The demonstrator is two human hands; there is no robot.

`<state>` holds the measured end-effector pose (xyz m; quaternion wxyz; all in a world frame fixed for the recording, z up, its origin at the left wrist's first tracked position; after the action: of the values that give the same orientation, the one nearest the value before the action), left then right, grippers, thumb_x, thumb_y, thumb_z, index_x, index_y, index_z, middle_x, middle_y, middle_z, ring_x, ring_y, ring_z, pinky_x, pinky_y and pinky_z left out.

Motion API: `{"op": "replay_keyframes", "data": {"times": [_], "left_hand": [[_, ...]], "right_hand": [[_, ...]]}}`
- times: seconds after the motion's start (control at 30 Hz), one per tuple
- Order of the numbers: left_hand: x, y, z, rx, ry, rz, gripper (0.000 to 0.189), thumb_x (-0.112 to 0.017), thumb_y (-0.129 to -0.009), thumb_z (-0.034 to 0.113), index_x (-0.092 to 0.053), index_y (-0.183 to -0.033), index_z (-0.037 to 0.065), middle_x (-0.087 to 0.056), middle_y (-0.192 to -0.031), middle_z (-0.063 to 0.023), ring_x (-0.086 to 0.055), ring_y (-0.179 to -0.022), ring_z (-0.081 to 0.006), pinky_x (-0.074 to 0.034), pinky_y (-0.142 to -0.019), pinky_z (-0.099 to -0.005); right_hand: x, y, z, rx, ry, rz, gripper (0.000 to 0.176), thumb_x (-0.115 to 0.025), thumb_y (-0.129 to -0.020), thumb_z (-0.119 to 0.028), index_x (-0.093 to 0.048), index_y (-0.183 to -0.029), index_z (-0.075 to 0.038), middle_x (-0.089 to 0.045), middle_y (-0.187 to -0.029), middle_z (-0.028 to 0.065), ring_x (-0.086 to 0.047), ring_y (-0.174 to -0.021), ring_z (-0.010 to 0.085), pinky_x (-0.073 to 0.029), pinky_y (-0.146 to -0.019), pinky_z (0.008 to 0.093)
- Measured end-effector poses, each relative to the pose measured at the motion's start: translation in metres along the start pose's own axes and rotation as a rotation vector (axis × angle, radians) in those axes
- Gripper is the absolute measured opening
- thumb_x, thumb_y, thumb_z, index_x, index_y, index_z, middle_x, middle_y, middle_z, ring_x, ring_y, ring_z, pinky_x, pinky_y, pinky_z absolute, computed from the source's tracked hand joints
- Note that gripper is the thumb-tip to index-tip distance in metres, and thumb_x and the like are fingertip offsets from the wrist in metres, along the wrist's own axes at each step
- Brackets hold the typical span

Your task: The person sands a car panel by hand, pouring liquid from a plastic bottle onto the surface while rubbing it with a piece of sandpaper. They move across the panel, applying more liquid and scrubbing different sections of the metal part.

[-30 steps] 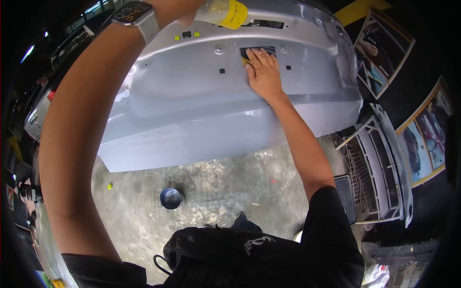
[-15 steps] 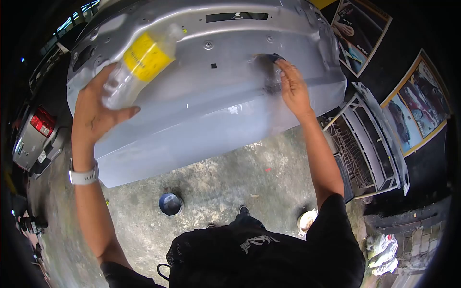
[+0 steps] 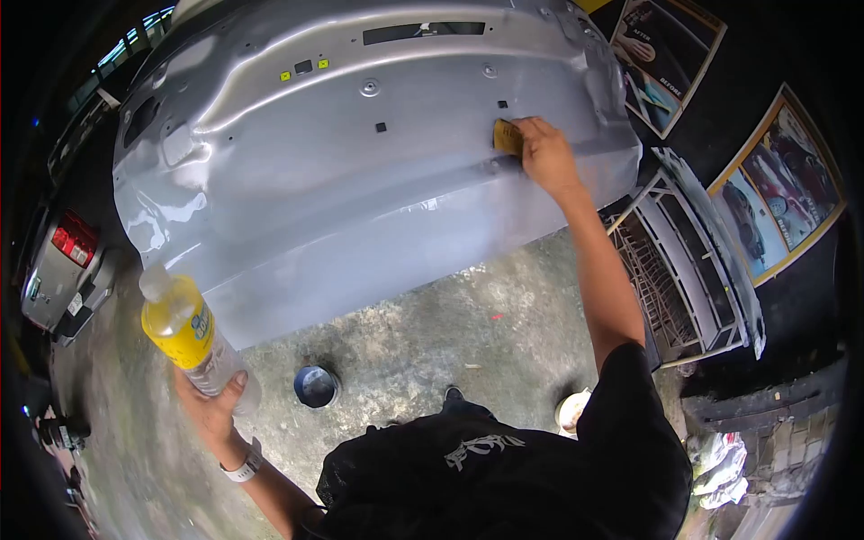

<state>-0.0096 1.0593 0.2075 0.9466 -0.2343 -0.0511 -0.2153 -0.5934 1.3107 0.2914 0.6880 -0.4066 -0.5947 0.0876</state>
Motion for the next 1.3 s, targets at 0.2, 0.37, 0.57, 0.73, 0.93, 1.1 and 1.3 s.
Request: {"op": "replay_keyframes", "data": {"times": [0.2,0.37,0.57,0.73,0.93,1.1,1.3], "left_hand": [[0.026,0.066,-0.04,0.116,0.101,0.192,0.087,-0.095,-0.068,0.032,-0.053,-0.136,-0.003,-0.064,-0.121,-0.0123,-0.063,-0.11,-0.0235,-0.048,-0.1,-0.0387],[0.031,0.102,-0.055,0.176,0.023,0.205,0.085,-0.094,-0.07,0.031,-0.052,-0.136,-0.003,-0.062,-0.124,-0.0126,-0.061,-0.11,-0.0233,-0.048,-0.099,-0.0388],[0.024,0.123,-0.062,0.204,0.043,0.264,0.085,-0.093,-0.07,0.027,-0.052,-0.137,-0.003,-0.062,-0.123,-0.0124,-0.061,-0.109,-0.0236,-0.048,-0.099,-0.0395],[0.004,0.118,-0.062,0.255,0.062,0.219,0.086,-0.093,-0.069,0.024,-0.051,-0.139,-0.003,-0.061,-0.123,-0.0126,-0.06,-0.109,-0.0238,-0.047,-0.1,-0.0409],[0.002,0.122,-0.053,0.201,0.112,0.334,0.083,-0.093,-0.069,0.021,-0.052,-0.138,-0.003,-0.063,-0.123,-0.0129,-0.061,-0.11,-0.0245,-0.048,-0.101,-0.0423],[-0.009,0.113,-0.057,0.222,0.083,0.218,0.086,-0.094,-0.069,0.023,-0.051,-0.139,-0.004,-0.063,-0.126,-0.014,-0.062,-0.112,-0.0263,-0.047,-0.103,-0.043],[-0.023,0.102,-0.052,0.151,0.114,0.186,0.079,-0.092,-0.073,0.024,-0.054,-0.136,-0.001,-0.064,-0.121,-0.0081,-0.062,-0.108,-0.0207,-0.046,-0.102,-0.0394]], "right_hand": [[-0.02,0.049,-0.024,0.09,-0.097,0.176,0.045,-0.063,-0.1,-0.027,-0.063,-0.136,-0.002,-0.052,-0.149,0.0193,-0.052,-0.133,0.0394,-0.042,-0.112,0.0477],[-0.014,0.038,-0.004,0.026,-0.148,0.115,0.049,-0.061,-0.101,-0.034,-0.06,-0.14,-0.004,-0.051,-0.151,0.0175,-0.05,-0.135,0.0377,-0.037,-0.116,0.0471],[-0.012,0.056,-0.054,0.19,-0.113,0.001,0.053,-0.059,-0.102,-0.038,-0.056,-0.148,-0.013,-0.052,-0.153,0.0112,-0.046,-0.14,0.0321,-0.031,-0.121,0.0491],[-0.014,0.074,-0.082,0.357,-0.184,-0.032,0.046,-0.063,-0.099,-0.028,-0.061,-0.143,-0.017,-0.055,-0.148,0.0092,-0.047,-0.137,0.0305,-0.03,-0.122,0.0493],[-0.024,0.035,0.039,-0.031,-0.189,0.067,0.039,-0.062,-0.097,-0.022,-0.069,-0.136,-0.02,-0.06,-0.137,0.0055,-0.051,-0.13,0.0283,-0.034,-0.115,0.0478],[-0.039,0.001,-0.047,0.024,-0.077,0.242,0.039,-0.06,-0.095,-0.02,-0.069,-0.133,-0.016,-0.06,-0.133,0.0027,-0.049,-0.129,0.0256,-0.031,-0.113,0.0524],[-0.031,-0.008,-0.069,0.074,0.004,0.226,0.039,-0.061,-0.096,-0.018,-0.068,-0.135,-0.014,-0.06,-0.137,0.005,-0.051,-0.129,0.0272,-0.038,-0.111,0.0462]]}}
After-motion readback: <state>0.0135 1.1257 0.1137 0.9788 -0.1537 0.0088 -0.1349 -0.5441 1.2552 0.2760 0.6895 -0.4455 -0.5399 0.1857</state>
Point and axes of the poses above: each hand's wrist, its own y-axis away from the middle knuckle, its own x-axis out of the back of the hand, z = x × y, the point moved 8 cm from there along -y, towards the middle knuckle
